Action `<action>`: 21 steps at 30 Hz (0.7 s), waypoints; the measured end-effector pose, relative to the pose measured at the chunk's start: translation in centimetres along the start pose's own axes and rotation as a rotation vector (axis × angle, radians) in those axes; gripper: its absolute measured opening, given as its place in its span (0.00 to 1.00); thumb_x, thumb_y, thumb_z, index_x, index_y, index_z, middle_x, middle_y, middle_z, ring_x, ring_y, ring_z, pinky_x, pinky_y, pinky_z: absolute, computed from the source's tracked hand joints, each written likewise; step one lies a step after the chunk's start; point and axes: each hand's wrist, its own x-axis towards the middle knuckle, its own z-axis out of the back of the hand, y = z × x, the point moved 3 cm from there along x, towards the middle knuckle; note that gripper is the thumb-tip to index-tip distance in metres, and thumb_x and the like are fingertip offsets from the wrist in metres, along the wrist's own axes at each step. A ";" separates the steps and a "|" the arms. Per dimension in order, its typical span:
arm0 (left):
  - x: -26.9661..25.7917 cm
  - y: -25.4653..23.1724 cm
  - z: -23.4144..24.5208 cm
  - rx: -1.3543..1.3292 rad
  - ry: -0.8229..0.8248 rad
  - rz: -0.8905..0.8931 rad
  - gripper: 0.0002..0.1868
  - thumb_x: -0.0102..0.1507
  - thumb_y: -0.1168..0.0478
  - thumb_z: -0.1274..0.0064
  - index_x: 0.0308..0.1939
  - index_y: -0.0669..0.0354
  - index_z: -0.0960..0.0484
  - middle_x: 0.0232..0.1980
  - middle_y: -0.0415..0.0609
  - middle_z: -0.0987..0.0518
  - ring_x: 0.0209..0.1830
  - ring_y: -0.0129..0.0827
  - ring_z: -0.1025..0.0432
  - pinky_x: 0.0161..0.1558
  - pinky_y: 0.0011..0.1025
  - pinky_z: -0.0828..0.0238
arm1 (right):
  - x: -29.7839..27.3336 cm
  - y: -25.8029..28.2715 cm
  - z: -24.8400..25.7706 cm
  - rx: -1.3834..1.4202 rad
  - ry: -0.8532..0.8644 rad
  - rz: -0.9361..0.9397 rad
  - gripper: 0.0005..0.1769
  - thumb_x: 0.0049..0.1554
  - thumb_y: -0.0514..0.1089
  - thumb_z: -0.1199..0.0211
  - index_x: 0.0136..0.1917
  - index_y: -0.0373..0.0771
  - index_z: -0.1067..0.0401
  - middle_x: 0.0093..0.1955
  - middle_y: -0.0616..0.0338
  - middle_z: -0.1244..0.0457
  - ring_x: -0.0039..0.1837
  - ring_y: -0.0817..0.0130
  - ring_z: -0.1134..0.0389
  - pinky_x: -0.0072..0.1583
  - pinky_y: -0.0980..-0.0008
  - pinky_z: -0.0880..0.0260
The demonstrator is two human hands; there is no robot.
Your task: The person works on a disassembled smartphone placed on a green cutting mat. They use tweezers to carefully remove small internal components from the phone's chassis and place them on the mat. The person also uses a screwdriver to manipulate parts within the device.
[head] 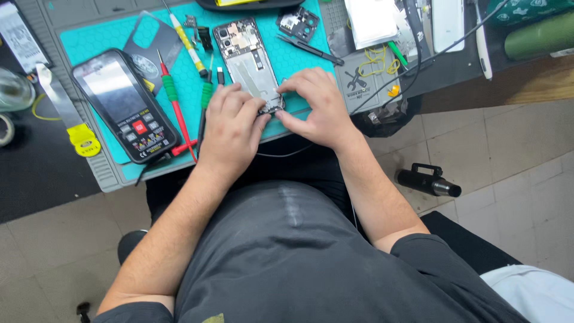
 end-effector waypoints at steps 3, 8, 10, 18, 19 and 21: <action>-0.2 -0.1 0.3 0.045 -0.041 -0.018 0.13 0.77 0.53 0.33 0.61 0.53 0.10 0.56 0.47 0.21 0.71 0.51 0.24 0.80 0.54 0.33 | -0.1 -0.1 -0.2 0.020 -0.016 -0.003 0.27 0.58 0.57 0.13 0.67 0.55 0.18 0.59 0.65 0.29 0.63 0.58 0.27 0.64 0.61 0.35; -0.3 -0.1 0.5 0.049 -0.095 -0.039 0.13 0.76 0.51 0.30 0.61 0.48 0.10 0.56 0.43 0.20 0.68 0.45 0.23 0.77 0.50 0.29 | -0.3 -0.4 -0.3 0.016 -0.033 0.017 0.28 0.57 0.51 0.14 0.69 0.55 0.17 0.59 0.62 0.28 0.62 0.55 0.27 0.65 0.59 0.34; -0.5 -0.1 0.4 0.047 -0.107 -0.045 0.14 0.74 0.50 0.29 0.61 0.46 0.10 0.56 0.41 0.19 0.67 0.43 0.23 0.75 0.48 0.27 | -0.6 -0.8 -0.6 0.010 -0.037 0.014 0.27 0.57 0.47 0.15 0.69 0.55 0.16 0.59 0.61 0.28 0.62 0.54 0.26 0.65 0.58 0.33; -0.2 -0.8 1.1 -0.081 -0.159 -0.069 0.21 0.67 0.48 0.22 0.58 0.48 0.12 0.56 0.40 0.14 0.63 0.43 0.19 0.69 0.46 0.24 | -1.0 -0.9 -0.8 0.095 -0.080 0.018 0.15 0.63 0.42 0.22 0.63 0.54 0.12 0.53 0.60 0.26 0.55 0.51 0.23 0.61 0.55 0.25; -0.2 -0.5 1.1 -0.078 -0.155 -0.069 0.21 0.67 0.48 0.22 0.58 0.48 0.12 0.56 0.40 0.14 0.63 0.43 0.19 0.69 0.46 0.24 | -0.9 -1.0 -0.9 0.100 -0.082 0.018 0.15 0.63 0.42 0.22 0.63 0.54 0.12 0.53 0.60 0.26 0.55 0.51 0.23 0.61 0.55 0.25; -0.5 -0.3 0.9 -0.059 -0.136 -0.053 0.24 0.64 0.55 0.21 0.63 0.49 0.12 0.60 0.43 0.14 0.67 0.47 0.20 0.71 0.48 0.25 | -1.2 -1.2 -1.1 0.123 -0.102 0.019 0.13 0.66 0.44 0.23 0.63 0.54 0.12 0.54 0.61 0.26 0.55 0.52 0.22 0.62 0.55 0.25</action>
